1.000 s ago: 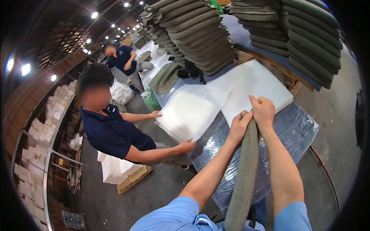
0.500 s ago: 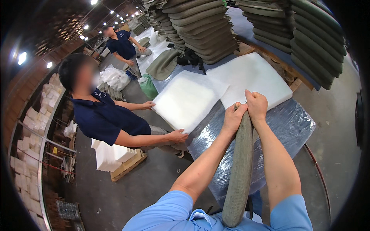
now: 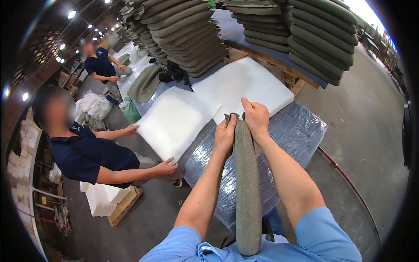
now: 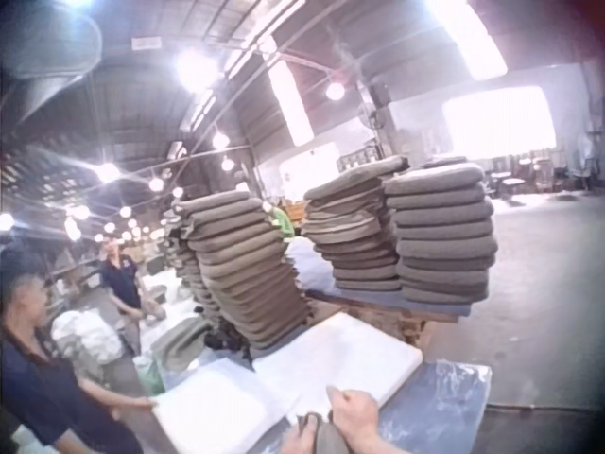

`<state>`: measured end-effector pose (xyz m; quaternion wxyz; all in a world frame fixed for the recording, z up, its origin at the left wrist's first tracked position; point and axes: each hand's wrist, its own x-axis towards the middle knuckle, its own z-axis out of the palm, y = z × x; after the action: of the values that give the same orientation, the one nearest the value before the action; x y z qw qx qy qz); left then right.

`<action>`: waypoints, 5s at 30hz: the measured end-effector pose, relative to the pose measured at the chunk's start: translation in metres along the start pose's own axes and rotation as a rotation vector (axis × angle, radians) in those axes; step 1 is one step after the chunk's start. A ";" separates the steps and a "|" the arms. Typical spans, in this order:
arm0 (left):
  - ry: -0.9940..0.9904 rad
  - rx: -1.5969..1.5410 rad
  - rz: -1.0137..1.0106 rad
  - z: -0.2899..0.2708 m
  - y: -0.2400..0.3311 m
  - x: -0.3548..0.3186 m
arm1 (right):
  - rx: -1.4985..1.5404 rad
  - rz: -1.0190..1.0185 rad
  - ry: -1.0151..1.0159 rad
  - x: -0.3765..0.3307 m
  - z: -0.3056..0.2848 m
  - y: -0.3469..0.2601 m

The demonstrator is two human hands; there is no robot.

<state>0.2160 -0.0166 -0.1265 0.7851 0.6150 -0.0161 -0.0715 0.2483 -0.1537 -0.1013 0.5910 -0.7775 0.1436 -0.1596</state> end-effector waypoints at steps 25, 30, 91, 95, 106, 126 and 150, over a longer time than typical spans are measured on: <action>-0.046 0.773 0.240 0.002 0.023 0.048 | 0.108 0.014 0.079 -0.005 0.019 0.007; -0.085 0.789 0.243 0.013 0.009 0.056 | 0.059 -0.011 0.049 0.003 -0.004 0.005; -0.131 0.385 0.133 0.014 0.042 -0.118 | 0.449 -0.265 -0.384 -0.135 -0.051 0.007; -0.137 0.384 0.135 0.018 0.049 -0.112 | 0.492 -0.210 -0.405 -0.129 -0.048 0.002; -0.164 0.418 0.123 0.022 0.051 -0.110 | 0.563 -0.103 -0.432 -0.122 -0.048 0.006; -0.125 0.443 0.015 0.034 0.060 -0.147 | 0.606 0.150 -0.386 -0.081 -0.033 -0.012; -0.298 0.615 0.154 0.026 0.088 -0.218 | 0.390 0.125 -0.220 0.001 0.005 -0.003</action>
<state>0.0054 0.0077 -0.0209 0.5553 0.8025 -0.1978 -0.0928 0.2513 -0.1489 -0.0996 0.7509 -0.6510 0.0929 -0.0617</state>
